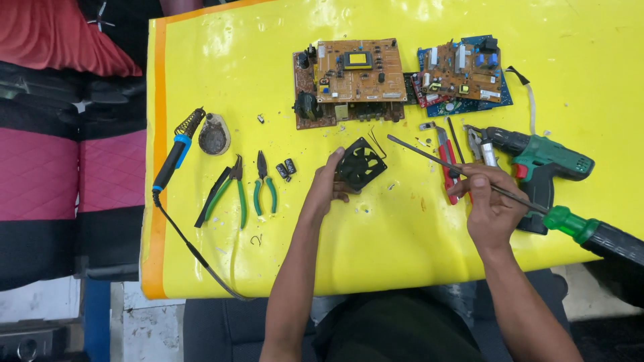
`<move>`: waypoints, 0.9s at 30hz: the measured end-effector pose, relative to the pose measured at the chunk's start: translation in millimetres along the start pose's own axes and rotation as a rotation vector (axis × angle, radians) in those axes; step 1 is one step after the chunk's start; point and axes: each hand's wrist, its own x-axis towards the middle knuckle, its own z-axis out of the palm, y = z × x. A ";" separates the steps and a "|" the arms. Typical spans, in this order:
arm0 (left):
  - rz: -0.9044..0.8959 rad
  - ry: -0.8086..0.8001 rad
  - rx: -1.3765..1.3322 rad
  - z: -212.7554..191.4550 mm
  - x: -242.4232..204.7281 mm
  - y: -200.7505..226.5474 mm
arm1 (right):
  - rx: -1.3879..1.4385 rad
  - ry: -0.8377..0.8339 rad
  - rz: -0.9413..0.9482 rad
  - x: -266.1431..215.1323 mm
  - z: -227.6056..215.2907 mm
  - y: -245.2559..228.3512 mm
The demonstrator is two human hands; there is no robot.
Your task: The person uses a screwdriver to unscrew and remove the screws from a small black cooling fan on a yellow workbench. The person holds the fan steady with one hand while turning the screwdriver with the other to detach the screws.
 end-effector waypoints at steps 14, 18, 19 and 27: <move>0.398 0.176 0.553 13.0 -12.5 29.5 | 0.007 -0.067 0.104 -21.1 15.8 7.3; 0.703 0.186 0.857 25.4 -21.5 22.2 | -0.024 -0.105 0.128 -19.6 15.4 10.2; 0.702 0.186 0.854 21.7 -8.9 12.7 | -0.026 -0.107 0.127 -16.7 16.2 13.0; 0.914 0.279 0.862 17.0 24.6 -23.8 | -0.099 -0.153 -0.111 13.7 33.6 24.7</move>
